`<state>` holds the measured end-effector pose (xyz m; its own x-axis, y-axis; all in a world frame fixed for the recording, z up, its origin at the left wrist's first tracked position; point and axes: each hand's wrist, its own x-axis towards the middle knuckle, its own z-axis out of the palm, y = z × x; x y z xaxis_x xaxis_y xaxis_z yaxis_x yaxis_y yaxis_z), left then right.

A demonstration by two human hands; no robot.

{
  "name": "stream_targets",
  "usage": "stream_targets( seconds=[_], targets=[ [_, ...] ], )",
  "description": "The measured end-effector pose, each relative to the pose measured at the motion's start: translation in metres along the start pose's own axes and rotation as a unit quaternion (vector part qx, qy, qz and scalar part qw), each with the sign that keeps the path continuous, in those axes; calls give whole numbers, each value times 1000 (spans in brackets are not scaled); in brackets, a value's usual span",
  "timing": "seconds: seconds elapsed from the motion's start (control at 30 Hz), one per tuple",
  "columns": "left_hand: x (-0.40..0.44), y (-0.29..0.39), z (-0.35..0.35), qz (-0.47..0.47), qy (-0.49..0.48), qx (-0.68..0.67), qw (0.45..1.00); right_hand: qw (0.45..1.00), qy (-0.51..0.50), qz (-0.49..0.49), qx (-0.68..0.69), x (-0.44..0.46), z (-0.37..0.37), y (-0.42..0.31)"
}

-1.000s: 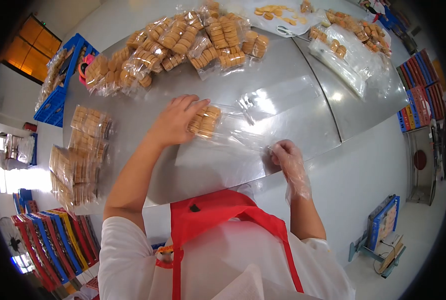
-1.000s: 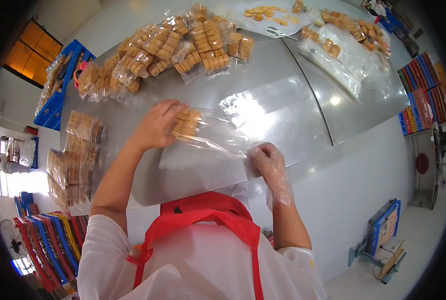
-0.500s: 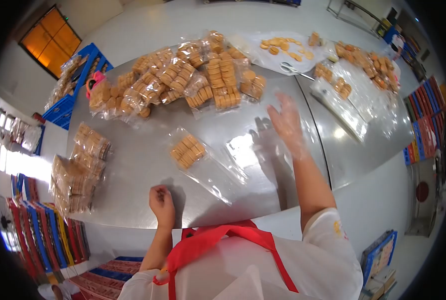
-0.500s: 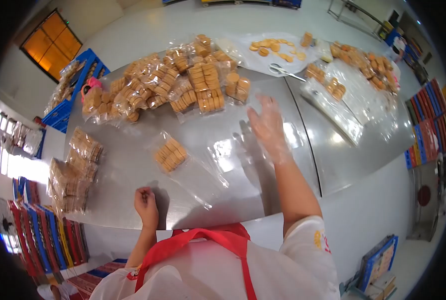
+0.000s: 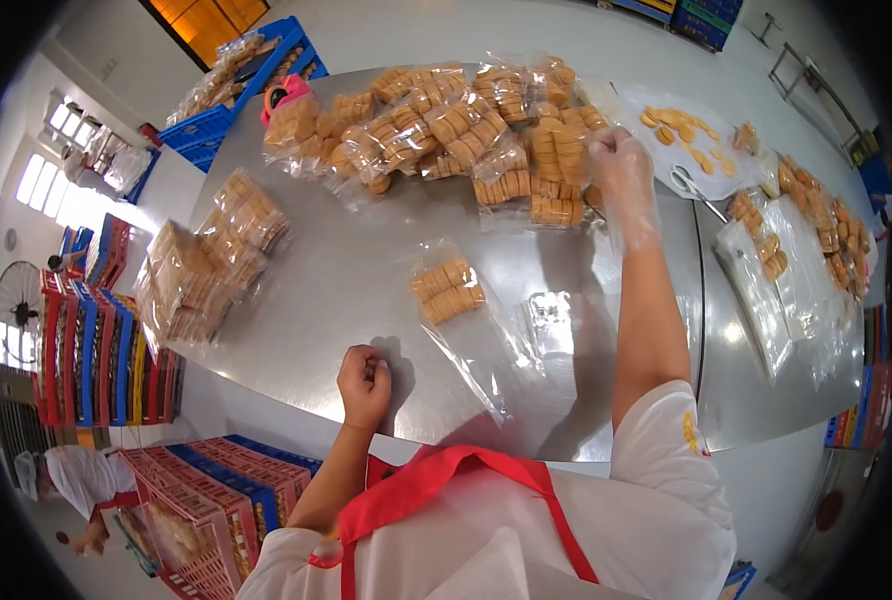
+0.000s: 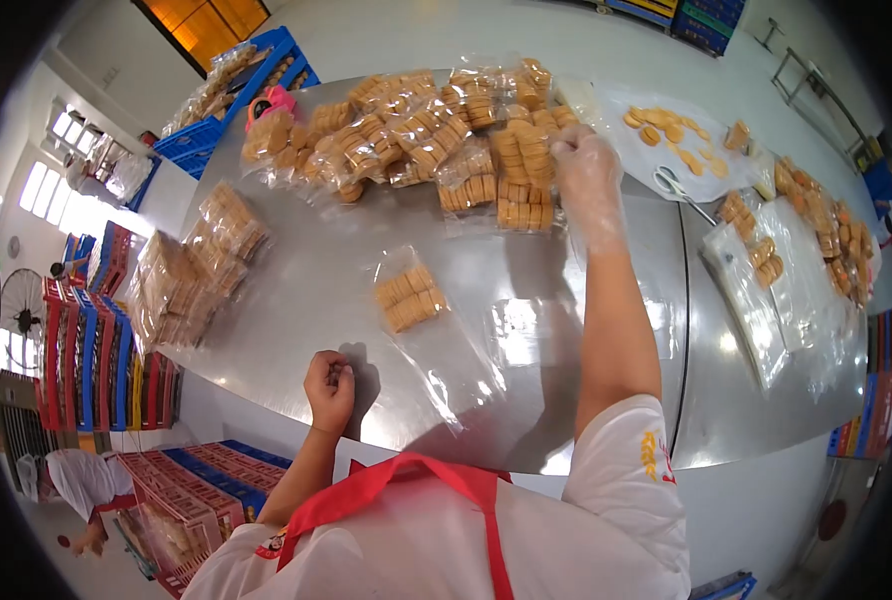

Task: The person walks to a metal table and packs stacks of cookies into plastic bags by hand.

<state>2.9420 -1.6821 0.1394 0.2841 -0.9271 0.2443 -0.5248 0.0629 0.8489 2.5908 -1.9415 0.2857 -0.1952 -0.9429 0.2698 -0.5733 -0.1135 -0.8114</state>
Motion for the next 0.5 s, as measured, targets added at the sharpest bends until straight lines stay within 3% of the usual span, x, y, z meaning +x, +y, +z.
stream_targets(
  seconds=[0.03,0.07,0.13,0.2,0.27,0.33,0.43,0.5],
  targets=[
    [1,1,-2,13,-9,6,1000,998,4,-58,-5,-13,-3,-21],
    [1,0,-3,9,-7,-5,1000,976,47,-204,-56,-20,-3,-35],
    [-1,-3,-2,1,-6,-33,999,855,132,-477,-155,-35,-4,-60],
    [4,21,-3,19,6,-19,1000,805,43,-446,-389,-58,-14,-97],
    [14,48,-9,68,-2,-17,998,810,-5,-424,-405,-77,-21,-108],
    [25,88,-16,98,-30,-35,994,869,-32,-448,-206,-85,-21,-112],
    [38,160,-41,138,-99,-15,985,832,-120,-536,-73,-128,-13,-137],
    [42,181,-54,79,-193,-76,975,842,-169,-513,-7,-159,-3,-144]
  ],
)
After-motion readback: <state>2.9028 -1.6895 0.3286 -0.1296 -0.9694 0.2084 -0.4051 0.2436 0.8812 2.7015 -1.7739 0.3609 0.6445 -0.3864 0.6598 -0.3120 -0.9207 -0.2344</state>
